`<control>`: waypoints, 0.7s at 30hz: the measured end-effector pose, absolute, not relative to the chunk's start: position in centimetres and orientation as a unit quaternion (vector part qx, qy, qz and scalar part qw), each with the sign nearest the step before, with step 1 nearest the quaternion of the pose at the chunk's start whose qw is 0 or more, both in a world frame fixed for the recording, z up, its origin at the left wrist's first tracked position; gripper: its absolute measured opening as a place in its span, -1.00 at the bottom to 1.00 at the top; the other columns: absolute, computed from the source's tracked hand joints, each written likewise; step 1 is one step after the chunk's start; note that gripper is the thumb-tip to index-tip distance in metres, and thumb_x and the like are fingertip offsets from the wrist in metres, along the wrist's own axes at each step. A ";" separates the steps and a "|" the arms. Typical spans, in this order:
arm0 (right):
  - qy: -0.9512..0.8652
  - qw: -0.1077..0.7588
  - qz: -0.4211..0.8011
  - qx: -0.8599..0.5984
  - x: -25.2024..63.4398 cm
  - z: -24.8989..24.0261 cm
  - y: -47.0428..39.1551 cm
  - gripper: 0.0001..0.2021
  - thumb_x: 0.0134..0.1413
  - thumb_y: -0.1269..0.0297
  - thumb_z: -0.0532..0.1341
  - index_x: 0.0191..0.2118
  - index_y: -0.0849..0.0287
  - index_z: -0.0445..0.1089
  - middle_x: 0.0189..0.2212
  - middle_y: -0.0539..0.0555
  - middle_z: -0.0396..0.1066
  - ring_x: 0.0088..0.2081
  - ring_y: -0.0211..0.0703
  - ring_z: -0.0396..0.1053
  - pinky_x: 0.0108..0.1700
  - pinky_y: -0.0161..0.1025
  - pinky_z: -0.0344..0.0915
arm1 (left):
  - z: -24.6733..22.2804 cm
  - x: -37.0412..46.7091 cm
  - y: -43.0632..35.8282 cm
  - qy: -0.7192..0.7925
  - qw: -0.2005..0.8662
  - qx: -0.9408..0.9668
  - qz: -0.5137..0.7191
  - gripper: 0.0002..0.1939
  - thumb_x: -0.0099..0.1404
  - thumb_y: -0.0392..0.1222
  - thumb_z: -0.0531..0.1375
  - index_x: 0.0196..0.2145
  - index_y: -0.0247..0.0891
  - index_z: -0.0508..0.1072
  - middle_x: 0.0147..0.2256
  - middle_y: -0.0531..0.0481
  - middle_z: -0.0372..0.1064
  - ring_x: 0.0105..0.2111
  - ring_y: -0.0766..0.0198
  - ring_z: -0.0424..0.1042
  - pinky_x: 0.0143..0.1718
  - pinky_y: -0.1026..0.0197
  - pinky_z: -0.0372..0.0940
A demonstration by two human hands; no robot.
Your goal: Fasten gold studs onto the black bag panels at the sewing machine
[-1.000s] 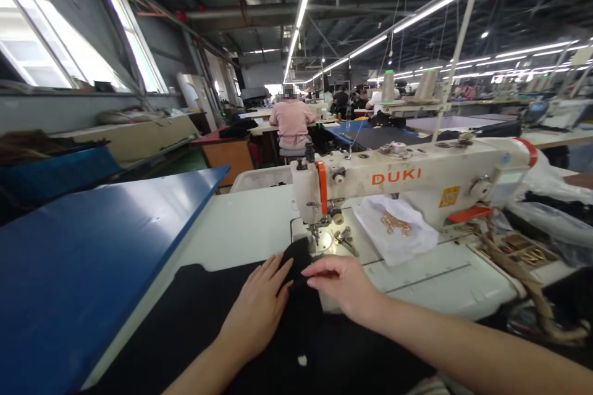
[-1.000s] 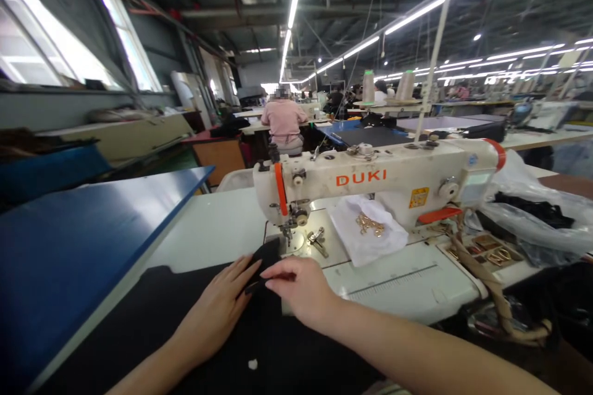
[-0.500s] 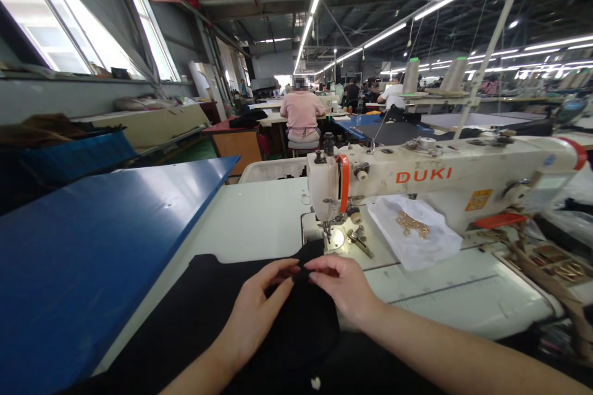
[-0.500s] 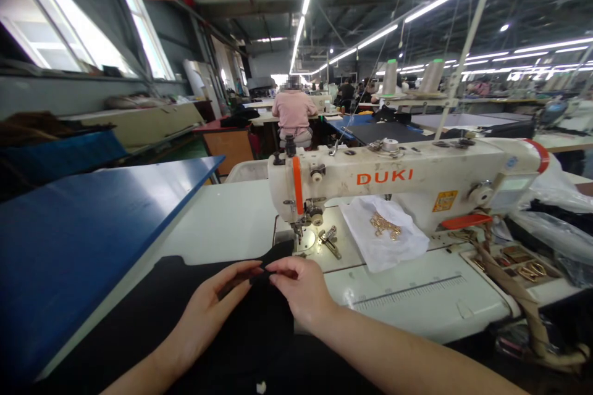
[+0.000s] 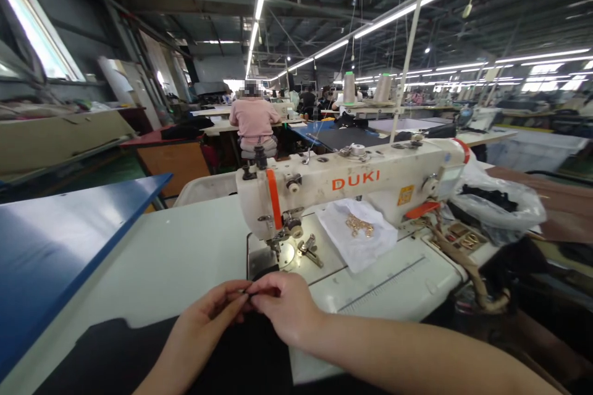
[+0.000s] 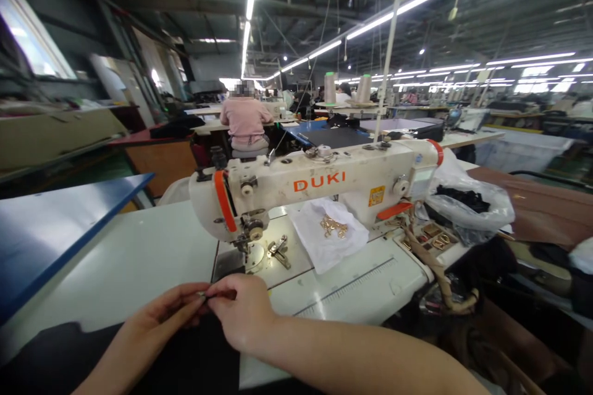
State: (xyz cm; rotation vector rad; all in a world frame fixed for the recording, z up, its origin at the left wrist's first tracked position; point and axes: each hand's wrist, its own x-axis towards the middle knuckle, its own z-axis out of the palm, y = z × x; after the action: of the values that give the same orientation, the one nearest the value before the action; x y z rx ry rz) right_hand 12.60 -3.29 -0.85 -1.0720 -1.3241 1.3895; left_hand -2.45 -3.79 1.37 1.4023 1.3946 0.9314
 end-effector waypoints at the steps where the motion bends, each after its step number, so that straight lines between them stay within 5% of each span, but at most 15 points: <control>1: -0.548 0.442 0.558 -0.439 12.7 -0.7 -3.4 -0.80 -0.07 0.52 0.19 -0.31 0.21 0.49 -0.43 0.02 0.49 -0.36 -0.20 0.45 -0.29 -0.32 0.35 | 1.3 -2.5 -3.6 0.570 0.452 0.575 0.375 -0.55 -0.09 0.14 0.29 -0.30 -0.21 0.50 -0.43 0.01 0.51 -0.46 0.19 0.42 -0.38 0.22 0.35; 6: -0.681 0.394 0.458 -0.414 16.3 1.6 -4.2 -0.74 -0.03 0.52 0.21 -0.18 0.16 0.48 -0.30 0.03 0.49 -0.27 -0.22 0.43 -0.21 -0.33 0.34 | 1.5 -2.8 -3.2 0.600 0.397 0.600 0.350 -0.52 -0.08 0.16 0.26 -0.26 -0.19 0.48 -0.43 0.03 0.50 -0.52 0.19 0.41 -0.37 0.18 0.35; 10: -0.800 0.350 0.238 -0.426 23.3 4.1 -2.9 -0.80 0.12 0.46 0.14 -0.20 0.15 0.48 -0.26 0.04 0.48 -0.22 -0.23 0.41 -0.13 -0.32 0.29 | 1.5 -2.8 -2.8 0.608 0.372 0.616 0.335 -0.54 -0.06 0.16 0.22 -0.27 -0.18 0.48 -0.47 0.03 0.50 -0.53 0.17 0.42 -0.35 0.15 0.35; 13: -0.806 0.216 0.056 -0.548 28.6 5.2 -0.4 -0.77 0.19 0.45 0.08 -0.16 0.17 0.46 -0.23 0.04 0.48 -0.20 -0.24 0.40 -0.14 -0.35 0.26 | 1.5 -2.7 -1.8 0.608 0.361 0.626 0.328 -0.57 -0.03 0.15 0.21 -0.28 -0.19 0.47 -0.47 0.02 0.50 -0.52 0.16 0.43 -0.33 0.15 0.34; 21: -0.822 0.016 -0.032 -0.568 32.0 4.7 2.4 -0.82 0.11 0.48 0.13 -0.39 0.27 0.48 -0.35 0.19 0.48 -0.27 -0.08 0.41 -0.25 -0.29 0.26 | 0.6 -3.7 1.9 0.605 0.353 0.647 0.301 -0.56 0.01 0.16 0.17 -0.24 -0.19 0.44 -0.42 0.00 0.51 -0.47 0.14 0.44 -0.30 0.13 0.30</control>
State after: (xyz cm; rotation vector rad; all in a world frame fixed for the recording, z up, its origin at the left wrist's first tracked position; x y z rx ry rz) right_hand 31.96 2.36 4.71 -1.7670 -2.5570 -0.0986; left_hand -3.72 1.90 0.63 1.6739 1.5638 0.7784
